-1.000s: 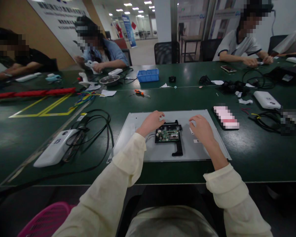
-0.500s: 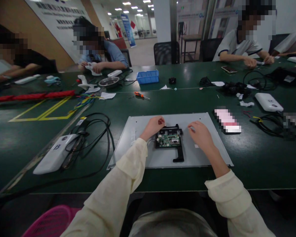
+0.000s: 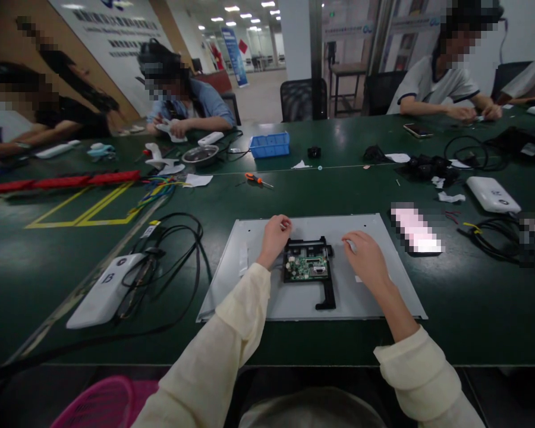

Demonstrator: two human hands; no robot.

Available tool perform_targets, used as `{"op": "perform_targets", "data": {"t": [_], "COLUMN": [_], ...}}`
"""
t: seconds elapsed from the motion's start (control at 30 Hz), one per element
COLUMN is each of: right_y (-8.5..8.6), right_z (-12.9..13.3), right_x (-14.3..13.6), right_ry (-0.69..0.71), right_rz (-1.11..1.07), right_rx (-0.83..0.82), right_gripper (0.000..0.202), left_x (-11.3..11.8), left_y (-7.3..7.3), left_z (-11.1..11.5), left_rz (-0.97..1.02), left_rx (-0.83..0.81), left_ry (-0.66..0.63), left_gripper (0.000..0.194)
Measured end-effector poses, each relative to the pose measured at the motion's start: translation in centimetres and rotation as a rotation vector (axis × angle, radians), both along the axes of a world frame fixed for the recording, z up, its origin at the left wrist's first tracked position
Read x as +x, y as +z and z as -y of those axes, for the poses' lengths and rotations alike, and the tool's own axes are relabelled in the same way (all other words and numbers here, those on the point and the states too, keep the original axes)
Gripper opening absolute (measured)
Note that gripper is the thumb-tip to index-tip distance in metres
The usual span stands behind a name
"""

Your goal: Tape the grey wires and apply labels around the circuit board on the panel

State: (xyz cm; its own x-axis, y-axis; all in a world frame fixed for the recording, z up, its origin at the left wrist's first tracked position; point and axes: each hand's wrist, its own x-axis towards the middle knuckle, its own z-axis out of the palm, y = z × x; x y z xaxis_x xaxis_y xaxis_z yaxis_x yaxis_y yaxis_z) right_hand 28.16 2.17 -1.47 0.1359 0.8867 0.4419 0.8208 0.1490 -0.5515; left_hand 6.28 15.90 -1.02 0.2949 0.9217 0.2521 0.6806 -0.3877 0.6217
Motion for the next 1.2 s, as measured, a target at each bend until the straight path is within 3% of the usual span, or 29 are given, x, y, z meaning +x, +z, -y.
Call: {"op": "perform_targets", "data": {"t": [0.3, 0.6, 0.93, 1.2], "right_y": [-0.5, -0.6, -0.9, -1.5], "right_z": [-0.2, -0.2, 0.0, 0.3], "right_x": [0.1, 0.2, 0.2, 0.5], "right_ry": [-0.007, -0.08, -0.09, -0.102], "right_rz": [-0.047, -0.132, -0.158, -0.114], "right_rx": [-0.013, -0.005, -0.014, -0.044], "right_gripper": [0.019, 0.029, 0.033, 0.032], "left_x": [-0.7, -2.0, -2.2, -2.1], "left_y": [0.8, 2.7, 0.8, 0.8], "left_z": [1.8, 6.5, 7.3, 7.5], "left_rz": [-0.005, -0.235, -0.169, -0.165], "left_rx": [0.015, 0.096, -0.022, -0.012], "left_ry": [0.016, -0.223, -0.232, -0.213], "left_gripper": [0.04, 0.04, 0.051, 0.044]}}
